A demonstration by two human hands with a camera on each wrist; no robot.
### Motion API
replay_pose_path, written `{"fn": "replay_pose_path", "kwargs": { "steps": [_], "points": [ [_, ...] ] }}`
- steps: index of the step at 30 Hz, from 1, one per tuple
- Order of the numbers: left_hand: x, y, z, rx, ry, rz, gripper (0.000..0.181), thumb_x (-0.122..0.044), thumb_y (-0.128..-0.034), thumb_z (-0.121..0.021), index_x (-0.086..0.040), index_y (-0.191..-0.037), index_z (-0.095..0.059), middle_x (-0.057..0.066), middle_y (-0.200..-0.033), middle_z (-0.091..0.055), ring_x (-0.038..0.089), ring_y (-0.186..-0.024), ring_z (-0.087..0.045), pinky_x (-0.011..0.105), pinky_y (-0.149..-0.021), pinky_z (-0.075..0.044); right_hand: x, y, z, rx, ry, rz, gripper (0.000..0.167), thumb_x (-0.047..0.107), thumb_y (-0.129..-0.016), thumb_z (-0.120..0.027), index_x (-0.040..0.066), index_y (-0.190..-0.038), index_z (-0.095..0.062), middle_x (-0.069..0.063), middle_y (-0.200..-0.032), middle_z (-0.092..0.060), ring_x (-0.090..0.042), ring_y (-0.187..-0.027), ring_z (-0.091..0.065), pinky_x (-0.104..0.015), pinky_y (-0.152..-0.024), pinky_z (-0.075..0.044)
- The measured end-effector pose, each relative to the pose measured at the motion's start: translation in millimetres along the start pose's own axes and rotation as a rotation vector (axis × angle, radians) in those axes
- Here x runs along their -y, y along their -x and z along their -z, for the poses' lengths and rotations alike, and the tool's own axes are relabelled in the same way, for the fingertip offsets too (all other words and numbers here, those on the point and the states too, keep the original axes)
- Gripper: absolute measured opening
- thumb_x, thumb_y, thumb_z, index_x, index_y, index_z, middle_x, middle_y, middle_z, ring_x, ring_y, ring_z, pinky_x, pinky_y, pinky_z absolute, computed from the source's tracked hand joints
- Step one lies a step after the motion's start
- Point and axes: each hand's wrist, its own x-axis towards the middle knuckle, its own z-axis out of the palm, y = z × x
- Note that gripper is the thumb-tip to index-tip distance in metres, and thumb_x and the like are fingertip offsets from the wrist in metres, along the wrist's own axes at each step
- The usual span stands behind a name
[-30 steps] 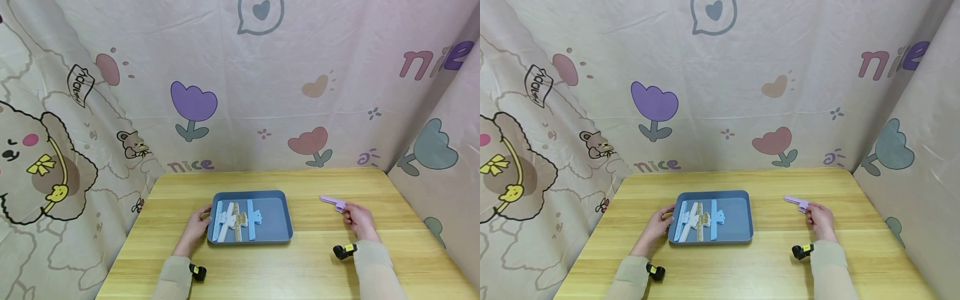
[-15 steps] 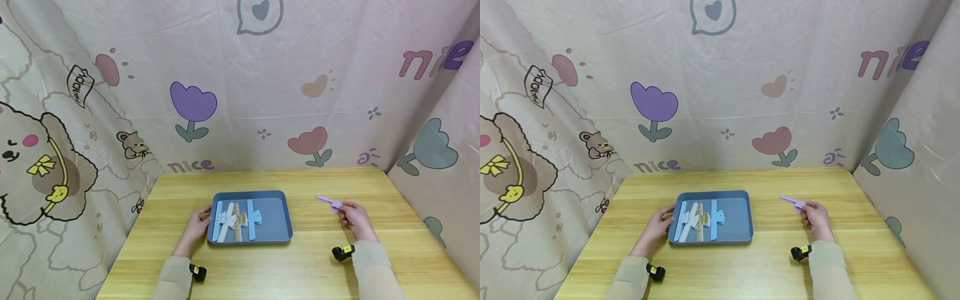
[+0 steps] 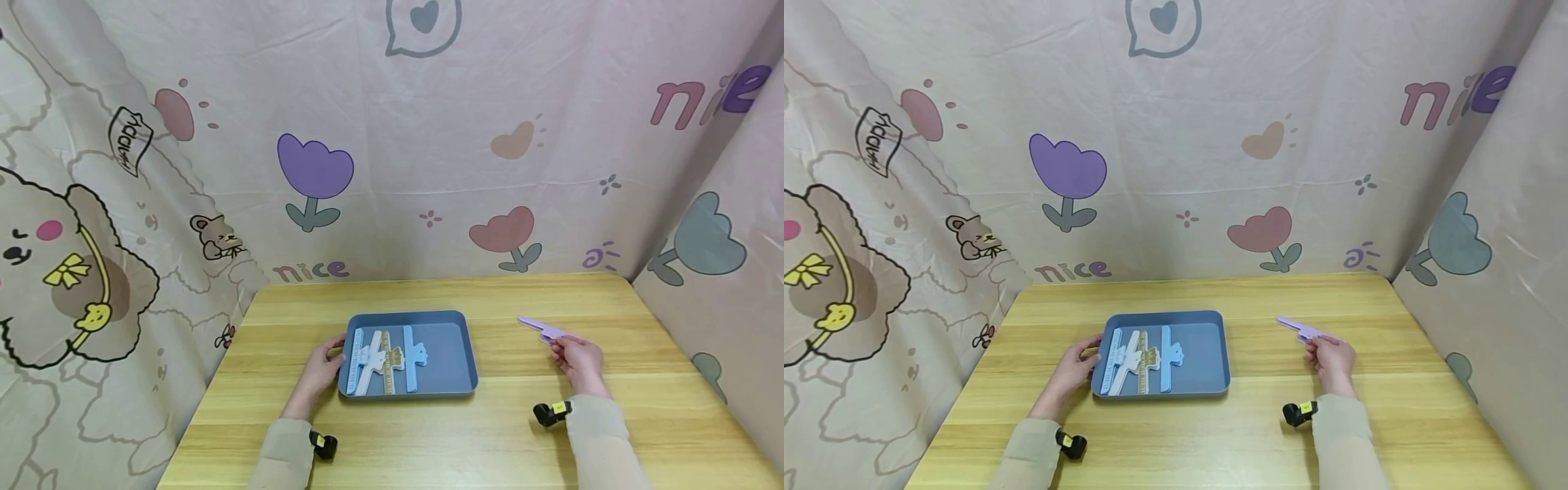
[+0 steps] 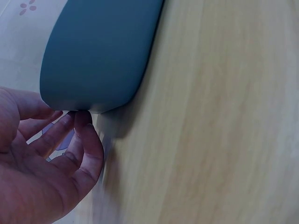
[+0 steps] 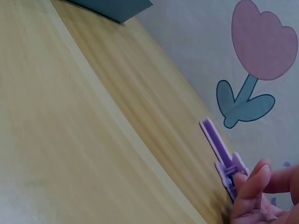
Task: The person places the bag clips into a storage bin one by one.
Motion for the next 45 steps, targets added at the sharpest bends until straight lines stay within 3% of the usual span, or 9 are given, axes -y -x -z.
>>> {"fn": "replay_pose_path", "kwargs": {
  "steps": [6, 17, 23, 29, 33, 38, 45],
  "points": [
    [-0.5, 0.2, -0.8, -0.001, -0.001, 0.001, 0.047, 0.005, -0.0953, -0.051, -0.001, -0.141, -0.05, 0.022, -0.137, -0.051, 0.03, -0.103, -0.056, 0.037, -0.081, -0.05, 1.0, -2.6, -0.1, -0.034, -0.068, -0.021, 0.009, -0.006, -0.094, -0.053, -0.003, -0.093, -0.061, -0.003, -0.063, -0.064, -0.008, -0.055, -0.059, -0.021, -0.053, -0.052],
    [-1.0, -1.2, -0.8, -0.003, -0.002, -0.001, 0.046, 0.006, -0.0954, -0.051, 0.0, -0.141, -0.05, 0.022, -0.138, -0.051, 0.032, -0.108, -0.056, 0.041, -0.086, -0.049, 1.0, -8.5, 4.8, -0.02, 0.011, -0.011, 0.011, -0.005, -0.095, -0.051, -0.005, -0.103, -0.058, -0.001, -0.068, -0.061, -0.007, -0.058, -0.054, -0.019, -0.052, -0.047],
    [-0.1, -1.9, -0.8, 0.003, 0.008, 0.003, 0.046, 0.006, -0.0957, -0.051, 0.0, -0.141, -0.05, 0.023, -0.138, -0.051, 0.032, -0.106, -0.057, 0.04, -0.084, -0.05, 1.5, -7.0, 2.4, -0.009, 0.006, -0.038, 0.006, -0.005, -0.094, -0.055, -0.003, -0.096, -0.06, -0.002, -0.066, -0.063, -0.007, -0.057, -0.056, -0.019, -0.051, -0.048],
    [0.8, -1.4, -1.1, 0.004, 0.008, 0.006, 0.046, 0.006, -0.0959, -0.051, 0.0, -0.141, -0.05, 0.022, -0.137, -0.051, 0.032, -0.107, -0.056, 0.041, -0.084, -0.05, 1.9, -4.5, 1.4, -0.014, -0.017, -0.033, 0.01, -0.006, -0.093, -0.055, -0.006, -0.102, -0.058, -0.002, -0.067, -0.063, -0.006, -0.057, -0.055, -0.019, -0.052, -0.048],
    [0.9, -1.2, -0.8, 0.001, 0.0, 0.003, 0.046, 0.006, -0.0957, -0.051, 0.0, -0.141, -0.05, 0.022, -0.137, -0.051, 0.032, -0.106, -0.056, 0.039, -0.083, -0.05, 0.9, -4.4, 2.1, -0.016, -0.026, -0.027, 0.006, -0.007, -0.091, -0.057, -0.004, -0.093, -0.062, -0.001, -0.063, -0.063, -0.006, -0.053, -0.054, -0.019, -0.049, -0.048],
    [-0.3, -0.7, 0.2, -0.004, -0.009, 0.002, 0.046, 0.006, -0.0957, -0.051, 0.0, -0.141, -0.05, 0.021, -0.138, -0.051, 0.03, -0.105, -0.055, 0.036, -0.082, -0.048, 0.4, -4.4, 0.5, 0.017, -0.051, -0.033, 0.017, -0.005, -0.093, -0.058, 0.003, -0.08, -0.066, 0.0, -0.061, -0.065, -0.003, -0.051, -0.055, -0.018, -0.046, -0.047],
    [0.7, 0.6, 1.2, -0.005, -0.014, -0.018, 0.047, 0.008, -0.0939, -0.051, 0.002, -0.14, -0.05, 0.026, -0.135, -0.051, 0.031, -0.097, -0.059, 0.035, -0.074, -0.053, -0.4, -4.9, -2.4, -0.005, -0.058, -0.032, 0.016, -0.007, -0.091, -0.057, 0.003, -0.081, -0.065, -0.001, -0.061, -0.065, -0.005, -0.052, -0.056, -0.018, -0.048, -0.048]
  ]
}}
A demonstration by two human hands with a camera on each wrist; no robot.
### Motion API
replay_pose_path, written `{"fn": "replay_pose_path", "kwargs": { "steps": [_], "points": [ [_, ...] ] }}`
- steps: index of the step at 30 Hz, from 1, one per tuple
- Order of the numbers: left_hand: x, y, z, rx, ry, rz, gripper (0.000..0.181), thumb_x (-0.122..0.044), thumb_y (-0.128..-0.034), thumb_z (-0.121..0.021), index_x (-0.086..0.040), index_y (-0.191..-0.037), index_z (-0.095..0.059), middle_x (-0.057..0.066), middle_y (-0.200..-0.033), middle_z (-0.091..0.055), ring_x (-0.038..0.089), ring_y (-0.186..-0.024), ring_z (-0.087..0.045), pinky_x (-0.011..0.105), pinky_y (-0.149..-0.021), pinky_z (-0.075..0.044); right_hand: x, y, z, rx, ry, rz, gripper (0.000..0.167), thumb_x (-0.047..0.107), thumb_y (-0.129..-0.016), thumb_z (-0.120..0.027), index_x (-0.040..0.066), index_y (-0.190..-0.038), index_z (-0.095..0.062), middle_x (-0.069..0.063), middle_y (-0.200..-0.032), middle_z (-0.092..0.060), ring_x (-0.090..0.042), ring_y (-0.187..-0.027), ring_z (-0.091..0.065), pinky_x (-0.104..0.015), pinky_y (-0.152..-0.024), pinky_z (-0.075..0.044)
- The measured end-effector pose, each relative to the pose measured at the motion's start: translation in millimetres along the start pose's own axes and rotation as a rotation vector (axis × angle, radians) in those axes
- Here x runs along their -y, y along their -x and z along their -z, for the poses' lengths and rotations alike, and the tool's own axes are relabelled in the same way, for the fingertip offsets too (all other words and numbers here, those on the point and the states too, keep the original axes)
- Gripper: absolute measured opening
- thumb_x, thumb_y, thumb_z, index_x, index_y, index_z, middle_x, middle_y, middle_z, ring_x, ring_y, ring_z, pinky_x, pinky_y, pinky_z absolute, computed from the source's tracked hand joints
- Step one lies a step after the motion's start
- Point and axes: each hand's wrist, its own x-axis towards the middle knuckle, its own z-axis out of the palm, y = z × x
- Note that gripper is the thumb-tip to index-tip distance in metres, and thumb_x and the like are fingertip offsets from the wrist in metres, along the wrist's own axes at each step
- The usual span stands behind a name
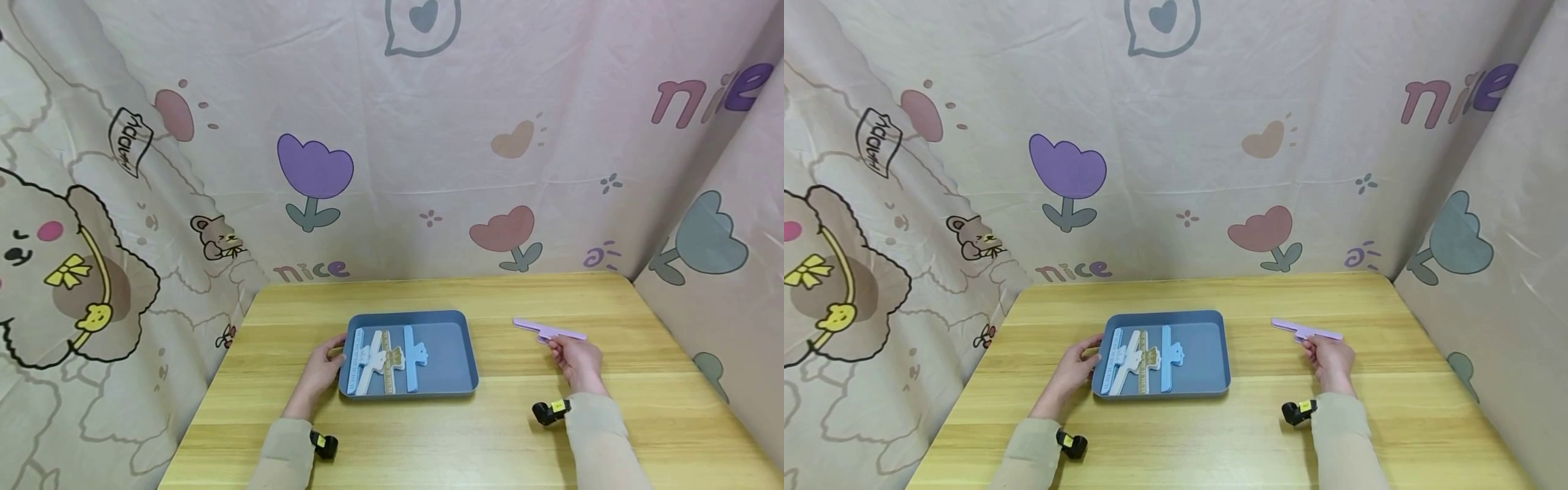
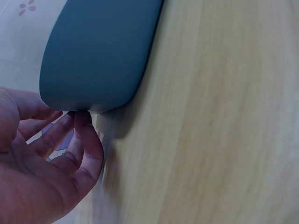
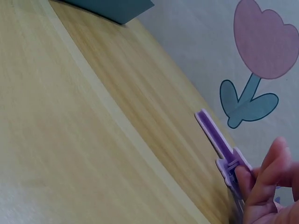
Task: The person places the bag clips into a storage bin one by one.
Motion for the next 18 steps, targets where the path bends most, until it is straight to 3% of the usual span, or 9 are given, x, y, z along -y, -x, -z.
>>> {"fn": "replay_pose_path", "kwargs": {
  "steps": [8, 18],
  "points": [
    [-1.0, 0.5, 0.4, 0.004, 0.006, 0.007, 0.047, 0.007, -0.0948, -0.051, 0.001, -0.141, -0.049, 0.025, -0.137, -0.05, 0.031, -0.099, -0.059, 0.038, -0.076, -0.053, 2, 2.2, 0, -0.014, 0.028, 0.044, 0.011, -0.005, -0.092, -0.056, 0.003, -0.096, -0.063, 0.002, -0.066, -0.063, -0.003, -0.053, -0.052, -0.016, -0.045, -0.043],
    [0.3, 0.8, 0.2, -0.008, 0.003, -0.009, 0.047, 0.007, -0.0941, -0.052, 0.002, -0.14, -0.05, 0.026, -0.136, -0.051, 0.032, -0.098, -0.059, 0.036, -0.076, -0.052, 11, 7.3, -7, 0.098, 0.109, 0.09, 0.027, 0.002, -0.095, -0.057, 0.004, -0.122, -0.062, 0.005, -0.07, -0.066, -0.002, -0.051, -0.047, -0.016, -0.041, -0.039]
  ]
}}
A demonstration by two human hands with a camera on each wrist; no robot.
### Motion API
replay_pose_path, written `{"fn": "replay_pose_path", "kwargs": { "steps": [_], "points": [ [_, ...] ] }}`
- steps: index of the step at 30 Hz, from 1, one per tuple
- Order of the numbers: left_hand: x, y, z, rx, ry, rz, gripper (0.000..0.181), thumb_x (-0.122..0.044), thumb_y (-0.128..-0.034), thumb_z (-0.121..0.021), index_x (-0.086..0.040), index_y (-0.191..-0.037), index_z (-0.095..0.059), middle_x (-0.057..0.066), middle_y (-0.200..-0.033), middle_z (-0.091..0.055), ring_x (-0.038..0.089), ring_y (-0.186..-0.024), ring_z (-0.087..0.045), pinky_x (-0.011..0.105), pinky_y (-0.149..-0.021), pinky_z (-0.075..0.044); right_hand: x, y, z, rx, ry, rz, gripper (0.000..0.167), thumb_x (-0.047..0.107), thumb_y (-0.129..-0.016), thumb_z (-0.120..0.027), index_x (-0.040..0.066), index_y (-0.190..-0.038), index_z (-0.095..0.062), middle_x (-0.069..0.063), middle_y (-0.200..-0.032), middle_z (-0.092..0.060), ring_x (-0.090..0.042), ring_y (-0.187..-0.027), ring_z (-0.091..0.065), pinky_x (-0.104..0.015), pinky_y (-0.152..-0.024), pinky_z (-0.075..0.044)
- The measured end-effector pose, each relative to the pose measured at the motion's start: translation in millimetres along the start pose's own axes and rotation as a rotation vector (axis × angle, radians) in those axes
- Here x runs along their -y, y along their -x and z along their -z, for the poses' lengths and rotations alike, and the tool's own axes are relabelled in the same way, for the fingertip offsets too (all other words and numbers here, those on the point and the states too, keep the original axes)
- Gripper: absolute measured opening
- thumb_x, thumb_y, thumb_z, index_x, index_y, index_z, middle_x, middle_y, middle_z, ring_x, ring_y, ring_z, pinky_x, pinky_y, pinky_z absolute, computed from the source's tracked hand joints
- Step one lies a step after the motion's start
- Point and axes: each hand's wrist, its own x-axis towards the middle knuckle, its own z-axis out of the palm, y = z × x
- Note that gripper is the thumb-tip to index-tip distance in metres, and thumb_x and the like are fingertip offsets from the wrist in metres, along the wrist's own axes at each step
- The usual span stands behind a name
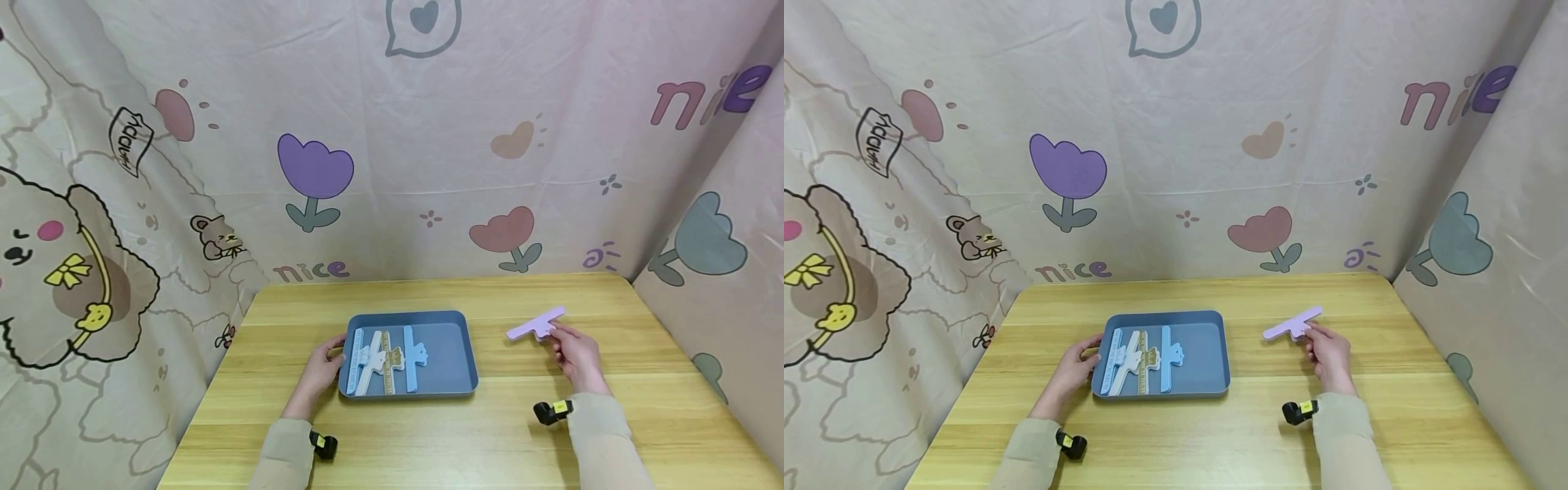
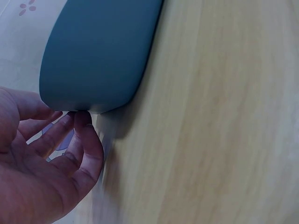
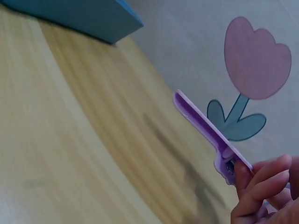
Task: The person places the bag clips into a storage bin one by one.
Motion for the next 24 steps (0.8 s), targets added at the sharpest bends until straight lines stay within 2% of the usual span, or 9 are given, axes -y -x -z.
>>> {"fn": "replay_pose_path", "kwargs": {
  "steps": [6, 13, 17, 24],
  "points": [
    [-0.1, -0.9, -0.8, 0.009, -0.002, 0.013, 0.047, 0.007, -0.0944, -0.052, 0.001, -0.141, -0.049, 0.024, -0.136, -0.051, 0.031, -0.101, -0.058, 0.037, -0.08, -0.051, 10, 7.6, -10, 0.101, 0.069, 0.041, 0.036, 0.006, -0.097, -0.057, -0.002, -0.131, -0.056, 0.006, -0.074, -0.066, -0.002, -0.051, -0.048, -0.017, -0.042, -0.039],
    [0.9, -1.4, -1.0, 0.013, 0.006, 0.024, 0.048, 0.007, -0.0944, -0.052, 0.0, -0.142, -0.049, 0.024, -0.137, -0.051, 0.03, -0.1, -0.058, 0.038, -0.079, -0.052, 20, 16.5, -24, 0.198, 0.152, 0.107, 0.048, 0.006, -0.097, -0.059, -0.01, -0.14, -0.045, 0.008, -0.079, -0.068, -0.001, -0.05, -0.045, -0.016, -0.043, -0.038],
    [0.5, -1.0, -1.1, 0.01, 0.0, 0.021, 0.048, 0.007, -0.0943, -0.052, 0.0, -0.142, -0.049, 0.023, -0.137, -0.051, 0.031, -0.101, -0.058, 0.038, -0.081, -0.052, 21, 19.9, -33, 0.218, 0.228, 0.161, 0.048, 0.006, -0.096, -0.06, -0.014, -0.136, -0.045, 0.007, -0.081, -0.066, -0.001, -0.05, -0.044, -0.017, -0.043, -0.038],
    [0.5, -1.0, -0.9, 0.01, 0.008, 0.022, 0.048, 0.007, -0.0944, -0.052, 0.0, -0.141, -0.049, 0.023, -0.137, -0.051, 0.031, -0.101, -0.058, 0.038, -0.081, -0.052, 19, 26.0, -50, 0.28, 0.274, 0.189, 0.044, 0.007, -0.095, -0.061, -0.015, -0.132, -0.049, 0.004, -0.083, -0.068, -0.001, -0.051, -0.043, -0.017, -0.044, -0.037]
  ]
}}
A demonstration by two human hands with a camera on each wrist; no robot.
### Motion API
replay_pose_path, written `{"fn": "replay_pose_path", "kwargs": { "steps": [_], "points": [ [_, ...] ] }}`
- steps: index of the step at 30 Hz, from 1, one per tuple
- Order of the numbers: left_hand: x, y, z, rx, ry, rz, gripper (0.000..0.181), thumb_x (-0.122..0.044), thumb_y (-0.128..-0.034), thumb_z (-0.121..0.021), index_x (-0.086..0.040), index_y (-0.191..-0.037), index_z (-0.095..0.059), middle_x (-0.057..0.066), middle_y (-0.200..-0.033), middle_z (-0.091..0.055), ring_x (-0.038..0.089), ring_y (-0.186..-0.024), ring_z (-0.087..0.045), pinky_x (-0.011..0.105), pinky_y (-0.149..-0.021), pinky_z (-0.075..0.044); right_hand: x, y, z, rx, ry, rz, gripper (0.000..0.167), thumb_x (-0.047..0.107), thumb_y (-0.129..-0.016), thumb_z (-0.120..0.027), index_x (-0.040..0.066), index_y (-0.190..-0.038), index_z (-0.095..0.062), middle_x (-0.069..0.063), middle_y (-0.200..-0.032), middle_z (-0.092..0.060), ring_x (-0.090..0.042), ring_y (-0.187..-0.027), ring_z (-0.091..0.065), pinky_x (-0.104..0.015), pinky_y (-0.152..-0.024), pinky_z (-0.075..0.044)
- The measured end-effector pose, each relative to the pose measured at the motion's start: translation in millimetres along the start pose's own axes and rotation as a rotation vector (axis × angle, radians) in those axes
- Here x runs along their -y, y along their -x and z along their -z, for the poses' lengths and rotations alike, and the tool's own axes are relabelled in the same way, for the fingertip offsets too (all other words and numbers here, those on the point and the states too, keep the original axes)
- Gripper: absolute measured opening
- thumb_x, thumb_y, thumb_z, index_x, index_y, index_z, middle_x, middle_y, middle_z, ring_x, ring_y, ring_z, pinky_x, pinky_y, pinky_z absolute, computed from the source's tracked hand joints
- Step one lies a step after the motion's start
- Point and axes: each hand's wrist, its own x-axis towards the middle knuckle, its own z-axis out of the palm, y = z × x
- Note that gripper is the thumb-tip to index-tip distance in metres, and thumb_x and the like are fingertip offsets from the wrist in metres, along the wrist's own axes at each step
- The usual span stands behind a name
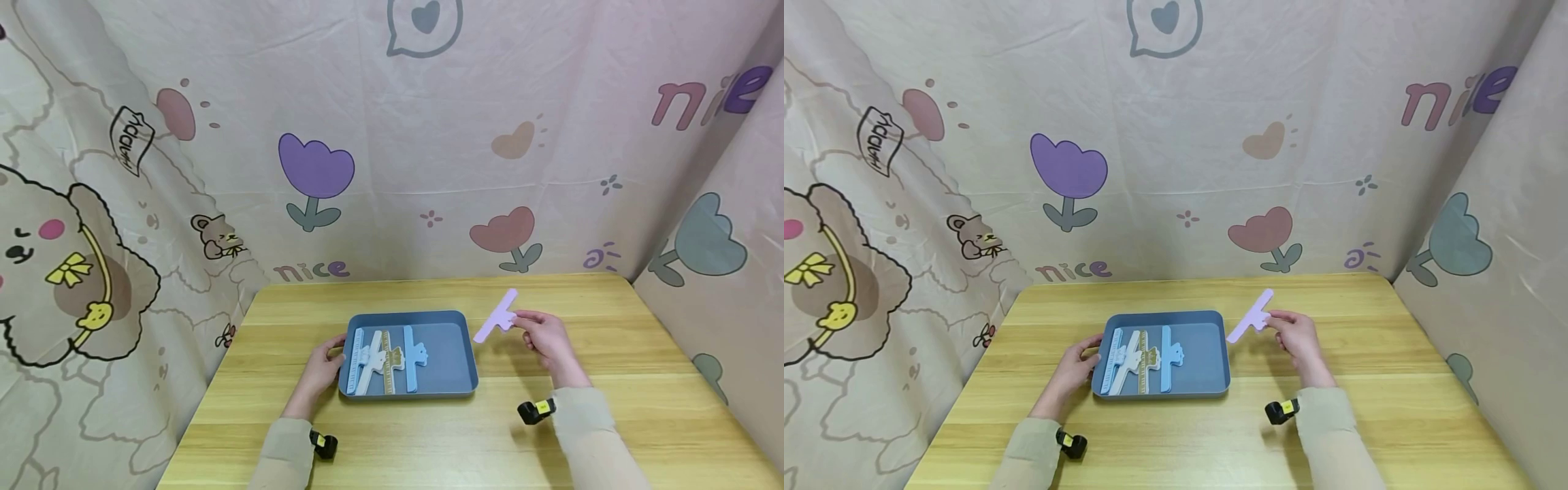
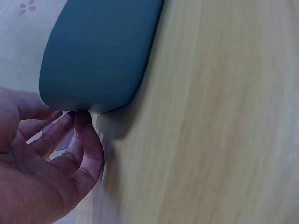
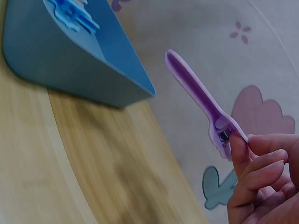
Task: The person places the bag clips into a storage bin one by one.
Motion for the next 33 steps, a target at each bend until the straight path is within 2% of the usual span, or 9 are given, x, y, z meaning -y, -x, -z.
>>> {"fn": "replay_pose_path", "kwargs": {
  "steps": [14, 23, 33],
  "points": [
    [-2.2, 1.2, 0.7, 0.007, 0.001, -0.004, 0.048, 0.006, -0.0949, -0.052, 0.0, -0.142, -0.049, 0.024, -0.137, -0.051, 0.031, -0.101, -0.057, 0.038, -0.08, -0.051, -2, 4.0, -46, 0.13, 0.063, -0.005, 0.034, 0.006, -0.093, -0.063, -0.012, -0.122, -0.06, -0.004, -0.083, -0.068, -0.007, -0.05, -0.041, -0.019, -0.044, -0.034],
    [-1.8, 0.7, 1.6, -0.001, -0.014, -0.02, 0.046, 0.007, -0.095, -0.051, 0.002, -0.141, -0.05, 0.024, -0.137, -0.051, 0.031, -0.102, -0.056, 0.036, -0.08, -0.049, -11, 3.7, -71, 0.172, 0.121, -0.01, 0.028, 0.005, -0.092, -0.064, -0.007, -0.117, -0.066, -0.008, -0.085, -0.066, -0.009, -0.05, -0.04, -0.021, -0.043, -0.033],
    [-0.9, 0.0, 1.2, 0.002, -0.009, -0.02, 0.046, 0.006, -0.0951, -0.052, 0.001, -0.141, -0.049, 0.024, -0.138, -0.051, 0.031, -0.102, -0.057, 0.036, -0.08, -0.05, -18, 4.6, -89, 0.2, 0.211, -0.03, 0.024, 0.007, -0.091, -0.066, -0.004, -0.112, -0.068, -0.013, -0.075, -0.059, -0.011, -0.049, -0.039, -0.022, -0.043, -0.033]
  ]
}}
